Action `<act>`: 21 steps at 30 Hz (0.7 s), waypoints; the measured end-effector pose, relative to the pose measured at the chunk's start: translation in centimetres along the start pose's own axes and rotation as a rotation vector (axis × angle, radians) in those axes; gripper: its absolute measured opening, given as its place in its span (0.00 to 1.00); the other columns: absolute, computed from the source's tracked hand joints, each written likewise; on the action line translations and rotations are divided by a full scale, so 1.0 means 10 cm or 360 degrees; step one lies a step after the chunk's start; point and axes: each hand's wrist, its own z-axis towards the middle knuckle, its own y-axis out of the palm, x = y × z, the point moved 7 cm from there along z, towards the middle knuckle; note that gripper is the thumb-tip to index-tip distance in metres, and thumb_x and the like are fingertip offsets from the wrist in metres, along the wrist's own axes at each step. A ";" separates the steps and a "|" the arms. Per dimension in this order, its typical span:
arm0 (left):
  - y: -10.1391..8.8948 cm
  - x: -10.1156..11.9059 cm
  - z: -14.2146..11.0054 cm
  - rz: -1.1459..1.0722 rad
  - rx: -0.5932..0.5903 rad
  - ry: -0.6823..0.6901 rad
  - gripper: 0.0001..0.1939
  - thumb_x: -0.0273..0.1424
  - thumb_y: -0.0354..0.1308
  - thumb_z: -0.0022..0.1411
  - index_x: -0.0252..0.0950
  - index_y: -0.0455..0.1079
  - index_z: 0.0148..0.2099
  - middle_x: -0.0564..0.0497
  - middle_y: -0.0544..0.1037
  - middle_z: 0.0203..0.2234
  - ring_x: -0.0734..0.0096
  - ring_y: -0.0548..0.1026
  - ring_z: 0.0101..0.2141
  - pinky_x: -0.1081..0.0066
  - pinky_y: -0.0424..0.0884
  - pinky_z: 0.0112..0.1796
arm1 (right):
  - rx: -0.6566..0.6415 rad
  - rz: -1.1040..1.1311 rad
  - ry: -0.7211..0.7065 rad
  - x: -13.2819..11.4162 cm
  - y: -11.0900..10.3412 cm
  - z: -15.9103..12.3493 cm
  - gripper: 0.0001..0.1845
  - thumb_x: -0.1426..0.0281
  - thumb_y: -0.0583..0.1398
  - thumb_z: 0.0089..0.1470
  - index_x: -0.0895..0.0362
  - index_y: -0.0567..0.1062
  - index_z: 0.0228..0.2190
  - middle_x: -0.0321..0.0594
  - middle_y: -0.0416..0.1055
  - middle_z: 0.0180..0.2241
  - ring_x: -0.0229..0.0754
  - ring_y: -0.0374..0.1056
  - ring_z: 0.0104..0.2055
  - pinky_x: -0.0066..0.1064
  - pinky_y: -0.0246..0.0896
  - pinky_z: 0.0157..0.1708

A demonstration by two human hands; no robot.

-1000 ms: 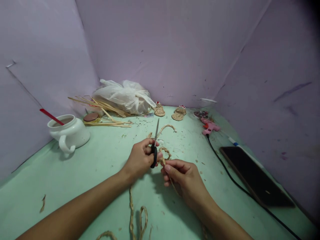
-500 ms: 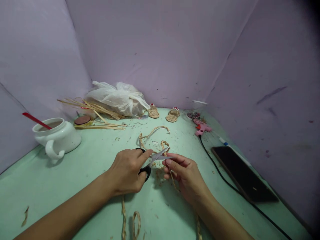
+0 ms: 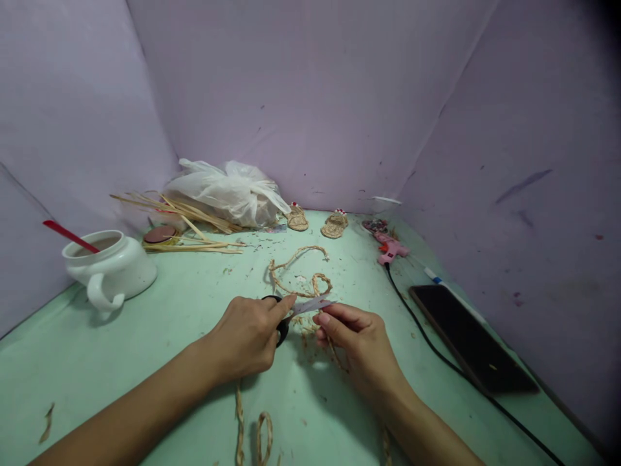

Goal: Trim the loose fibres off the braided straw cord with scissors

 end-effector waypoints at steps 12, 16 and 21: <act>-0.17 -0.06 0.00 -0.0234 0.0173 -0.0113 0.27 0.27 0.48 0.49 0.39 0.58 0.54 0.49 0.76 0.35 0.65 0.73 0.33 0.69 0.65 0.33 | 0.0102 0.0351 0.0191 0.09 -0.01 -0.01 0.14 0.70 0.69 0.27 0.59 0.78 0.23 0.35 0.71 0.16 0.34 0.63 0.17 0.28 0.62 0.20; -0.14 0.05 -0.01 0.0041 0.0186 -0.0041 0.29 0.29 0.49 0.48 0.33 0.57 0.55 0.46 0.74 0.32 0.62 0.71 0.30 0.64 0.65 0.33 | 0.0104 0.0332 0.0159 0.06 0.00 -0.01 0.13 0.70 0.69 0.27 0.60 0.78 0.23 0.34 0.70 0.16 0.33 0.62 0.16 0.27 0.61 0.19; -0.07 0.06 0.00 0.0162 0.0129 -0.0023 0.31 0.27 0.47 0.49 0.31 0.54 0.57 0.46 0.73 0.30 0.61 0.71 0.28 0.63 0.66 0.30 | 0.0048 0.0130 0.0081 0.04 0.01 -0.01 0.09 0.70 0.67 0.31 0.60 0.77 0.21 0.33 0.68 0.13 0.32 0.61 0.16 0.25 0.56 0.18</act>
